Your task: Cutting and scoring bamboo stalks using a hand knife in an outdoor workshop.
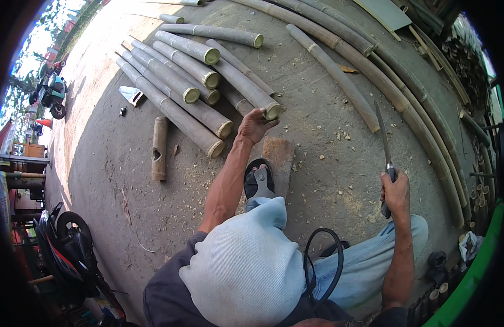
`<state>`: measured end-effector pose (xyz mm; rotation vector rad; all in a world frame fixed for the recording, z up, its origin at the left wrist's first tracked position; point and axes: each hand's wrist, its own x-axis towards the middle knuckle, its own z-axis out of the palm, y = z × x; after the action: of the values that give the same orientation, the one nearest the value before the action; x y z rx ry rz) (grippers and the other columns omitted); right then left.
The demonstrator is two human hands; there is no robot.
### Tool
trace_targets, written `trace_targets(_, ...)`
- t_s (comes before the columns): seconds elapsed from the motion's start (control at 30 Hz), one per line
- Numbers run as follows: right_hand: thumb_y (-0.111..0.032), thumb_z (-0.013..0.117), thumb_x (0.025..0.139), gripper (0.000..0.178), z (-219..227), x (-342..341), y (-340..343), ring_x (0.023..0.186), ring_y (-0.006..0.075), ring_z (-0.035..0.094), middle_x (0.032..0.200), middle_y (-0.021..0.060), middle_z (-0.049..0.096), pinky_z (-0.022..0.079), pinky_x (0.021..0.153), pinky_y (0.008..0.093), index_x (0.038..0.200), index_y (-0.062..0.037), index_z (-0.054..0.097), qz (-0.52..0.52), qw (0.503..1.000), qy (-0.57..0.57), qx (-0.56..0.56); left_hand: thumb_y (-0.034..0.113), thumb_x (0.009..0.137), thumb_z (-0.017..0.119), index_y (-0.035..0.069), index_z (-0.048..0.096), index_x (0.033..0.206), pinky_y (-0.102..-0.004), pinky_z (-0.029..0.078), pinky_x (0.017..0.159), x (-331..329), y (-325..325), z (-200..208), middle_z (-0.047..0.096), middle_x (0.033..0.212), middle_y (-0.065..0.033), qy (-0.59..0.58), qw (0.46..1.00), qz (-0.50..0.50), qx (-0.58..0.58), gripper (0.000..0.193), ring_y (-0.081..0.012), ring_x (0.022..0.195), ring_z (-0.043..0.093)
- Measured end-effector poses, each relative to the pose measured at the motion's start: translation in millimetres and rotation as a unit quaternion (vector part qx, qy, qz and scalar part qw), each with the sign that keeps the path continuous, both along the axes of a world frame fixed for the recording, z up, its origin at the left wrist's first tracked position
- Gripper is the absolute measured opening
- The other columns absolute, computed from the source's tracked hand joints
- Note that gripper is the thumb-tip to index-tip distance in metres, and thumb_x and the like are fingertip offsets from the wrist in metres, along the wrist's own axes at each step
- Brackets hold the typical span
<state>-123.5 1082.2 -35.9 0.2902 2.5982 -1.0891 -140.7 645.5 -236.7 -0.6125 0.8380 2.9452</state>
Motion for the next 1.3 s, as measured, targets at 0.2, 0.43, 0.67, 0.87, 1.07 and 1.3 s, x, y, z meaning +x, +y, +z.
trace_targets(0.2, -0.019, 0.063, 0.096, 0.021, 6.3, 2.7, -15.9, 0.050, 0.0116, 0.055, 0.062, 0.0026, 0.054, 0.048, 0.046, 0.0311, 0.092, 0.0008, 0.056, 0.015, 1.000, -0.011, -0.022, 0.023, 0.085, 0.078, 0.002, 0.060, 0.117, -0.0509, 0.061, 0.080, -28.1, -3.5, 11.2, 0.065, 0.107, -0.0117, -0.199, 0.969, 0.082, -0.123, 0.042, -0.0291, 0.093, 0.068)
trace_targets(0.43, -0.020, 0.063, 0.096, 0.023, 8.4, 2.5, -10.8, 0.050, 0.0118, 0.056, 0.062, 0.0030, 0.054, 0.047, 0.045, 0.0317, 0.091, 0.0011, 0.056, -0.002, 1.000, -0.012, -0.016, 0.022, 0.089, 0.075, 0.002, 0.060, 0.114, -0.0438, 0.058, 0.067, 46.0, 99.2, 60.9, 0.062, 0.097, -0.0104, -0.227, 0.965, 0.048, -0.120, 0.036, -0.0221, 0.082, 0.066)
trace_targets(0.67, -0.020, 0.063, 0.095, 0.023, 10.9, 0.2, -25.0, 0.050, 0.0123, 0.056, 0.062, 0.0031, 0.056, 0.046, 0.046, 0.0326, 0.094, 0.0020, 0.058, 0.030, 0.999, -0.004, -0.023, 0.047, 0.085, 0.077, -0.004, 0.064, 0.119, -0.0488, 0.058, 0.080, 114.0, 194.7, 73.6, 0.068, 0.111, -0.0174, -0.190, 0.860, -0.469, -0.067, 0.062, -0.0293, 0.102, 0.068)
trace_targets(0.87, -0.020, 0.064, 0.095, 0.022, 6.2, 0.9, -17.6, 0.050, 0.0117, 0.056, 0.062, 0.0028, 0.055, 0.047, 0.046, 0.0308, 0.095, 0.0016, 0.058, 0.013, 0.999, -0.008, -0.035, 0.033, 0.080, 0.078, -0.001, 0.064, 0.118, -0.0455, 0.057, 0.077, 82.0, 195.7, 75.7, 0.069, 0.110, -0.0183, 0.223, 0.559, -0.596, -0.532, 0.053, -0.0351, 0.100, 0.068)
trace_targets(1.07, -0.021, 0.064, 0.095, 0.023, 18.4, 5.7, -3.3, 0.050, 0.0115, 0.056, 0.063, 0.0026, 0.056, 0.048, 0.046, 0.0302, 0.095, 0.0017, 0.058, -0.013, 0.999, 0.000, -0.045, 0.005, 0.077, 0.068, 0.001, 0.049, 0.138, -0.0489, 0.044, 0.101, -14.5, 106.2, 40.9, 0.057, 0.128, -0.0188, 0.205, 0.319, -0.181, -0.907, 0.064, -0.0359, 0.124, 0.051)
trace_targets(1.3, -0.022, 0.065, 0.095, 0.025, 19.1, 5.0, -5.7, 0.052, 0.0124, 0.058, 0.064, 0.0041, 0.057, 0.050, 0.048, 0.0314, 0.097, 0.0020, 0.058, -0.010, 0.999, 0.007, -0.033, 0.009, 0.080, 0.069, 0.004, 0.051, 0.138, -0.0502, 0.040, 0.104, -43.9, 37.9, -34.4, 0.059, 0.125, -0.0125, 0.189, 0.149, -0.222, -0.945, 0.060, -0.0306, 0.122, 0.053)
